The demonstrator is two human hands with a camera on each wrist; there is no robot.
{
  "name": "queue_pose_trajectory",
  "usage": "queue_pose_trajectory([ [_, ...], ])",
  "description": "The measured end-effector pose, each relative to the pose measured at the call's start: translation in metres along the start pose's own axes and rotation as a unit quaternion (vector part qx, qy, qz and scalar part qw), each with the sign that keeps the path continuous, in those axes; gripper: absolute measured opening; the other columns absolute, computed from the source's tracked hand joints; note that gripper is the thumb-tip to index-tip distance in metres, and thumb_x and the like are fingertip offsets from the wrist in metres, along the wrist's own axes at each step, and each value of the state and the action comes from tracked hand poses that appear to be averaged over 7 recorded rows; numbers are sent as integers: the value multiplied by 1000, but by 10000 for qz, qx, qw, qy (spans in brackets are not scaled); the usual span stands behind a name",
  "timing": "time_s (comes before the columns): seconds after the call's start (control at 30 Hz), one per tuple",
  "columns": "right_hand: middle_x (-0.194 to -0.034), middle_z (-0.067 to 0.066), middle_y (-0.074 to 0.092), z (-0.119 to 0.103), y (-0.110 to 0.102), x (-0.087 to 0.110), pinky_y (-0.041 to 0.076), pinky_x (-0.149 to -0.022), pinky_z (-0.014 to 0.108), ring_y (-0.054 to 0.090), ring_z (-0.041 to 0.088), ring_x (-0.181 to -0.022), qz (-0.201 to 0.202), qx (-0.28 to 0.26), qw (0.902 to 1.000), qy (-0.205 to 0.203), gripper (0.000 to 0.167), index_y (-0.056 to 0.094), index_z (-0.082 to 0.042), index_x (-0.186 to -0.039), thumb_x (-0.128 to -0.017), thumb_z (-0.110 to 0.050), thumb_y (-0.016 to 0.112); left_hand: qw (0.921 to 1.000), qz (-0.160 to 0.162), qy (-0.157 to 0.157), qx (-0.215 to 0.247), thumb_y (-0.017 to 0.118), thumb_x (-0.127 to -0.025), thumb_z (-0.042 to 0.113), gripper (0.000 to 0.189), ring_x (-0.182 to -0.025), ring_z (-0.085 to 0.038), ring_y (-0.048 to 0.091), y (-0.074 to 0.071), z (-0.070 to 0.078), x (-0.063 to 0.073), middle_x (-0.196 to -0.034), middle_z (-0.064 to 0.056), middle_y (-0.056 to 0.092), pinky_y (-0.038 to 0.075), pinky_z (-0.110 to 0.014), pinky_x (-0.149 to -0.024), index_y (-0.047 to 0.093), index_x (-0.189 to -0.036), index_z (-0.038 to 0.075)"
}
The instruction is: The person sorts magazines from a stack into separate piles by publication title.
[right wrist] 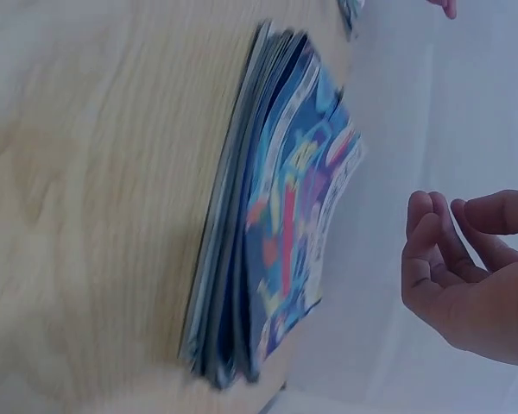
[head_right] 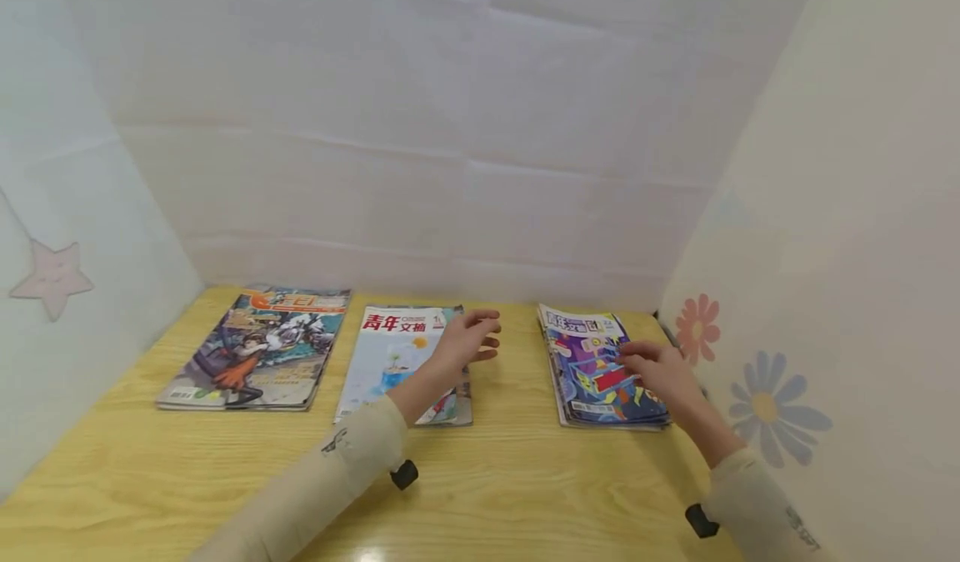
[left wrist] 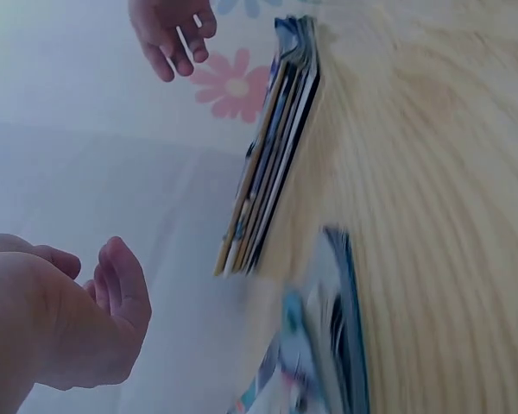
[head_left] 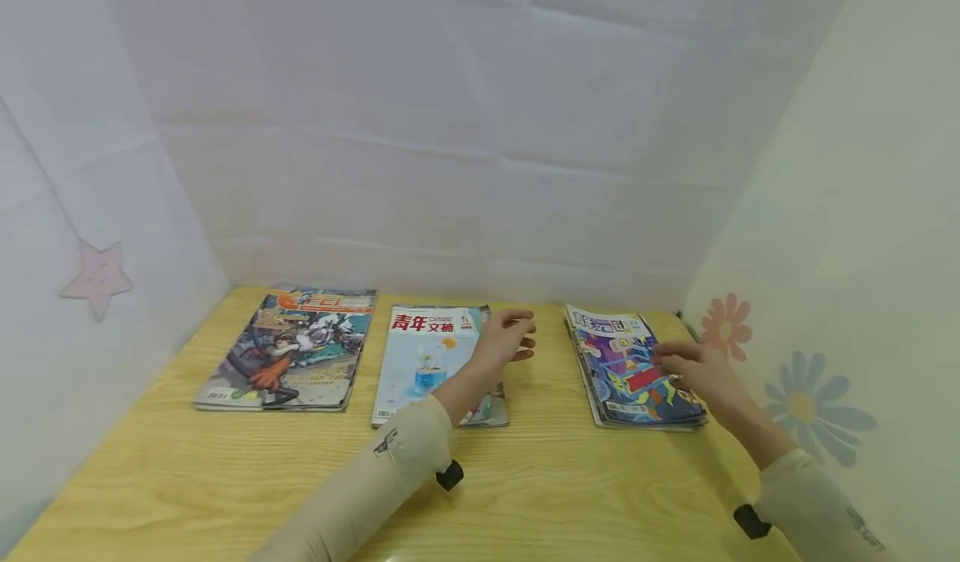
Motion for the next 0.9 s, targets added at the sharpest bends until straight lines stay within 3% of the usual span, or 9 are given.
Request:
queue_pose_trajectory([
  [0.23, -120, 18, 68, -31, 46, -14, 57, -84, 36, 66, 34, -105, -356, -188, 9990, -177, 38, 61, 1, -134, -107, -25, 57, 9981, 233, 200, -526, 62, -103, 19, 28, -98, -34, 65, -48, 19, 13, -118, -14, 65, 58, -45, -84, 64, -129, 9],
  [0.43, -122, 18, 66, -45, 89, -22, 55, -89, 47, 64, 36, -109, -600, -433, 9971, -193, 34, 62, 1, -132, -107, -20, 57, 9943, 580, 147, -883, 62, -102, 19, 26, -91, -26, 67, -86, 20, 27, -114, -12, 66, 58, -38, -80, 66, -127, 11],
  [0.53, -117, 14, 68, -46, 111, -27, 56, -86, 45, 66, 34, -106, -713, -510, 9961, -122, 32, 64, -1, -131, -106, -20, 57, 9906, 804, 152, -1097, 62, -102, 17, 25, -89, -25, 66, -106, 19, 35, -113, -13, 66, 57, -44, -84, 66, -126, 11],
  [0.67, -115, 14, 69, -48, 139, -36, 56, -87, 46, 67, 33, -104, -886, -518, 9946, -140, 29, 64, -1, -129, -106, -17, 56, 9804, 1017, 183, -1679, 61, -103, 16, 24, -94, -30, 65, -133, 20, 47, -110, -11, 65, 54, -52, -87, 67, -125, 11],
  [0.8, -119, 18, 66, -52, 165, -42, 52, -94, 55, 64, 39, -108, -1078, -689, 9917, -133, 28, 63, 1, -130, -106, -12, 55, 9646, 1214, 98, -2341, 58, -102, 15, 27, -105, -34, 61, -159, 25, 61, -116, -9, 62, 50, -47, -82, 67, -127, 11],
  [0.9, -121, 17, 64, -56, 182, -47, 51, -96, 55, 62, 43, -110, -1202, -888, 9888, -60, 28, 62, 1, -130, -104, -10, 55, 9542, 1398, -91, -2645, 58, -101, 16, 31, -112, -33, 56, -179, 28, 71, -125, -12, 59, 48, -45, -84, 65, -130, 11],
])
Point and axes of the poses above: each hand's wrist, its own x-axis away from the middle knuckle, its own y-axis out of the palm, z = x × y, the point moved 10 cm from there along -x, towards the middle knuckle
